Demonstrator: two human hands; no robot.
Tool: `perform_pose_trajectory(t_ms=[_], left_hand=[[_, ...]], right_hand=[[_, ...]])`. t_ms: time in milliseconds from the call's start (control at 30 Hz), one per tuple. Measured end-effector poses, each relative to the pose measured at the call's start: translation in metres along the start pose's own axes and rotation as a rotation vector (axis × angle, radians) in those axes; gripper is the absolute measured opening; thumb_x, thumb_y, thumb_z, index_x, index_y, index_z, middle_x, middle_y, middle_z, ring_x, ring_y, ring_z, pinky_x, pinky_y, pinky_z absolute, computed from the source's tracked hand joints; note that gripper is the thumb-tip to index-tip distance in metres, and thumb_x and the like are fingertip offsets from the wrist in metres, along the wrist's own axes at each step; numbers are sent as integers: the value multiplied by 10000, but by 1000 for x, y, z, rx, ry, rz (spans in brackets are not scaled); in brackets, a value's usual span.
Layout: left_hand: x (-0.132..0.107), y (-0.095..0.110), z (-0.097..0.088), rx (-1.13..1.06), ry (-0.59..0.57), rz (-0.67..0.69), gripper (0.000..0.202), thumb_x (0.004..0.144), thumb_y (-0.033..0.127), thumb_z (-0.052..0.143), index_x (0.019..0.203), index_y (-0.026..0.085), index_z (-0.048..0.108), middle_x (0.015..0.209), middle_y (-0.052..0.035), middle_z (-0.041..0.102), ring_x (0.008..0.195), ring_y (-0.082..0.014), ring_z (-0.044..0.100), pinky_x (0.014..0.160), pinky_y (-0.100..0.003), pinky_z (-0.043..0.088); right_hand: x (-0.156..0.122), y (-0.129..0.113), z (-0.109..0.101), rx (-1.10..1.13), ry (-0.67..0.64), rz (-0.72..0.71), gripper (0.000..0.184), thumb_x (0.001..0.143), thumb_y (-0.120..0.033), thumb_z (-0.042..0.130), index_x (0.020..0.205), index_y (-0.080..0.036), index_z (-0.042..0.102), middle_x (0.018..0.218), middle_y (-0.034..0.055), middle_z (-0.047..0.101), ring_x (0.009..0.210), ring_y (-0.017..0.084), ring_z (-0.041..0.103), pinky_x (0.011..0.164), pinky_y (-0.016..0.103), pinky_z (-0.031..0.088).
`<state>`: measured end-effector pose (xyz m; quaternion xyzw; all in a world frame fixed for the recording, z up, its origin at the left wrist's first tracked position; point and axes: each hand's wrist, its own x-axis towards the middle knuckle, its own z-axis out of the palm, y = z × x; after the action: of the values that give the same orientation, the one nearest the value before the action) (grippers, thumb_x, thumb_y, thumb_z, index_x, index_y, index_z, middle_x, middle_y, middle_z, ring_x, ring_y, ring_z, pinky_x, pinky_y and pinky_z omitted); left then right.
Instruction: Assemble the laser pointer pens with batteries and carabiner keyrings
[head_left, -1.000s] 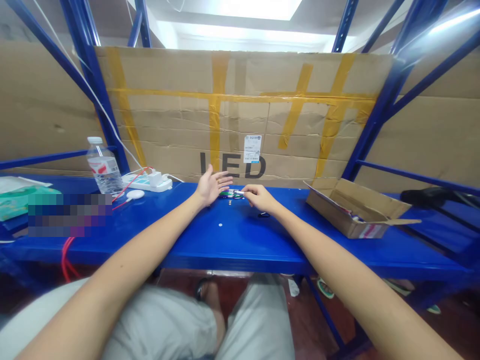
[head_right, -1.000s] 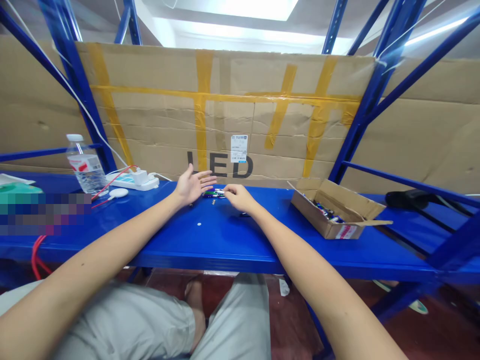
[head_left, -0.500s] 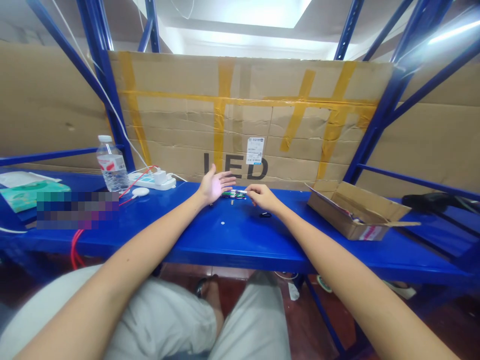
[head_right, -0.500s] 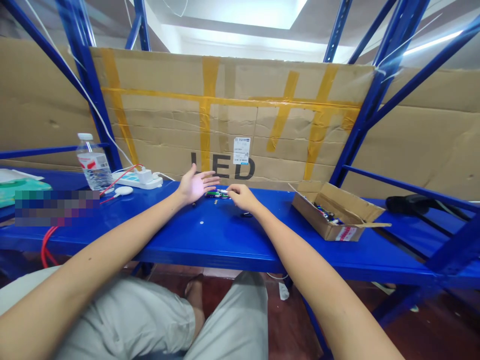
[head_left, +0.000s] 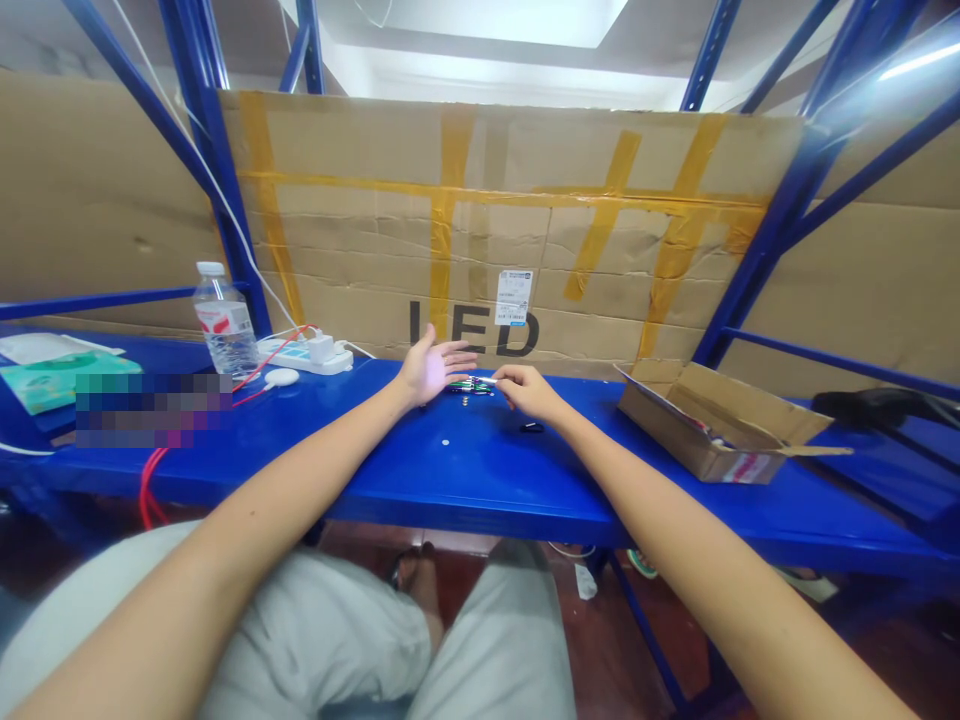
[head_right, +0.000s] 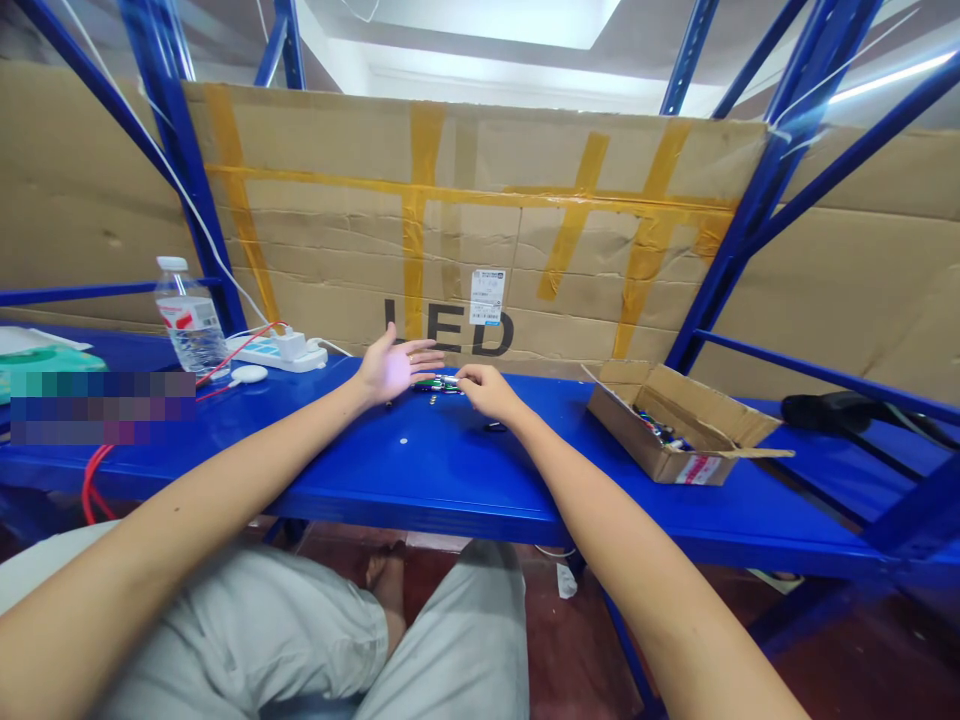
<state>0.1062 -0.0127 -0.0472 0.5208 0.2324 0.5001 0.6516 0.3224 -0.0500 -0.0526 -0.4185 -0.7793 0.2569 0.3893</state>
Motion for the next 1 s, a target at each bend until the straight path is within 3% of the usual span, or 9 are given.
perform_pose_trajectory(t_ms=[400, 667, 1000], left_hand=[[0, 0, 1, -4, -34, 1, 869, 899, 768, 237, 1342, 97, 567, 1293, -234, 650, 1246, -354, 590, 1030, -472, 450], [0, 0, 1, -11, -23, 5, 879, 898, 771, 238, 1317, 81, 585, 1281, -254, 646, 1207, -357, 613, 975, -455, 478], [0, 1, 0, -10, -30, -3, 877, 898, 778, 222, 1330, 102, 576, 1270, -236, 660, 1226, -356, 604, 998, -466, 468]], right_hand=[[1, 3, -2, -35, 68, -63, 198, 757, -335, 491, 716, -179, 606, 509, -31, 479, 544, 146, 464, 542, 270, 360], [0, 0, -4, -19, 147, -65, 207, 747, -363, 522, 670, -183, 590, 514, -25, 486, 564, 146, 469, 543, 268, 366], [0, 0, -5, -17, 138, -59, 197, 736, -359, 533, 682, -180, 597, 528, -21, 488, 573, 150, 472, 551, 271, 369]])
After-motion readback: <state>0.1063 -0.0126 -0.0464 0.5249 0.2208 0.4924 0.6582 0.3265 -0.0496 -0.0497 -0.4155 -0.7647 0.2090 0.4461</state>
